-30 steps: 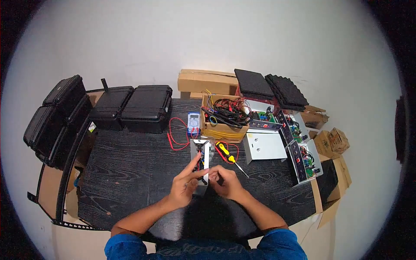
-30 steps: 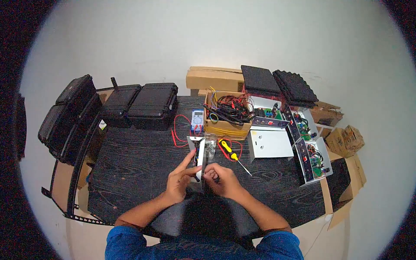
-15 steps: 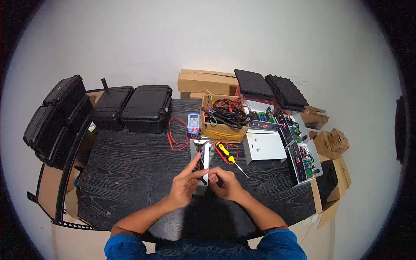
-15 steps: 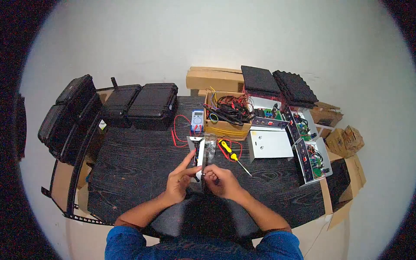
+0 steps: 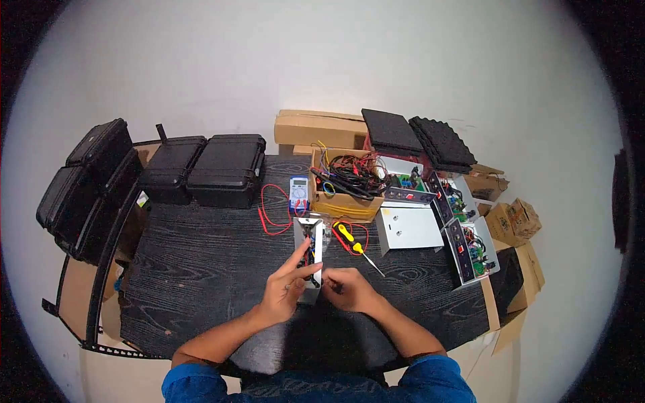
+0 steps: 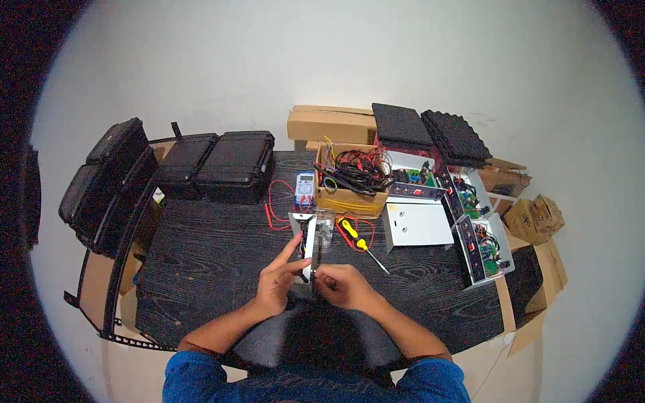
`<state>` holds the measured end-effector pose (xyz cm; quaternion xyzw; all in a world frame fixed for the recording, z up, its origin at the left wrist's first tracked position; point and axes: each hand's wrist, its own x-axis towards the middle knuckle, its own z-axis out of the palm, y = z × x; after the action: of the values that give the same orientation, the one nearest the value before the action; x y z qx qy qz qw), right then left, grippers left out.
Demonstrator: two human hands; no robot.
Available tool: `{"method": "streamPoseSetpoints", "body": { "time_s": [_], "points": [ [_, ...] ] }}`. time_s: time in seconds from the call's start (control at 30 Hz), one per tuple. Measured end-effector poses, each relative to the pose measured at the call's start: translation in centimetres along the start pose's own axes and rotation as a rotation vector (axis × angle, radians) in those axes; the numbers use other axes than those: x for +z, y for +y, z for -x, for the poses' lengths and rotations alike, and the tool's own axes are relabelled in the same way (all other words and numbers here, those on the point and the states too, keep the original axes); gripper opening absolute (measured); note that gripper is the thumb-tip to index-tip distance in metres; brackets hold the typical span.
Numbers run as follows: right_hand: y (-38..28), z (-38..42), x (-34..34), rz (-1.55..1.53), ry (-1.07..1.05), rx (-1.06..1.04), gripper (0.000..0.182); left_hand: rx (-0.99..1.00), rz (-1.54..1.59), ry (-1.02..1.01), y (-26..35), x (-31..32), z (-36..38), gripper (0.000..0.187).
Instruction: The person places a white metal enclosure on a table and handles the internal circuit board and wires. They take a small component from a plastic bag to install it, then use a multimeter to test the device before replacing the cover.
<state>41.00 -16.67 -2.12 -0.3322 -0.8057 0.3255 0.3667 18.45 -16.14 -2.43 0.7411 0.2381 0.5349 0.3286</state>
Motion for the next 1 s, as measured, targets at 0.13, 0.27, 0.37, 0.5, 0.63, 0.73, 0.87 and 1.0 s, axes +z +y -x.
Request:
{"method": "streamPoseSetpoints", "body": {
  "time_s": [0.13, 0.27, 0.37, 0.5, 0.63, 0.73, 0.87, 1.0],
  "points": [
    [-0.9, -0.3, 0.3, -0.098, 0.121, 0.125, 0.021, -0.034, 0.044, -0.008, 0.3, 0.0, 0.1, 0.05],
    [-1.4, -0.2, 0.2, -0.137, 0.098, 0.105, 0.02, -0.097, 0.093, -0.004, 0.8, 0.0, 0.1, 0.049],
    [0.1, 0.1, -0.3, 0.043, -0.038, -0.036, 0.023, -0.038, 0.055, 0.003, 0.5, 0.1, 0.0, 0.049],
    [-0.9, 0.0, 0.0, -0.043, 0.082, 0.112, 0.021, -0.102, 0.03, -0.025, 0.9, -0.2, 0.1, 0.05],
    [-1.0, -0.1, 0.4, -0.118, 0.127, 0.123, 0.018, -0.099, 0.045, -0.039, 1.0, -0.3, 0.1, 0.051],
    [-1.3, -0.1, -0.2, -0.034, 0.069, 0.096, 0.021, -0.103, 0.058, -0.046, 1.1, -0.3, 0.0, 0.052],
    [-0.7, 0.0, -0.3, -0.007, 0.018, 0.065, 0.021, -0.117, 0.081, -0.041, 1.4, -0.2, 0.0, 0.053],
    [-2.3, -0.3, -0.4, -0.074, 0.099, 0.183, 0.021, -0.114, 0.082, -0.039, 1.3, -0.2, 0.1, 0.053]
  ]
}}
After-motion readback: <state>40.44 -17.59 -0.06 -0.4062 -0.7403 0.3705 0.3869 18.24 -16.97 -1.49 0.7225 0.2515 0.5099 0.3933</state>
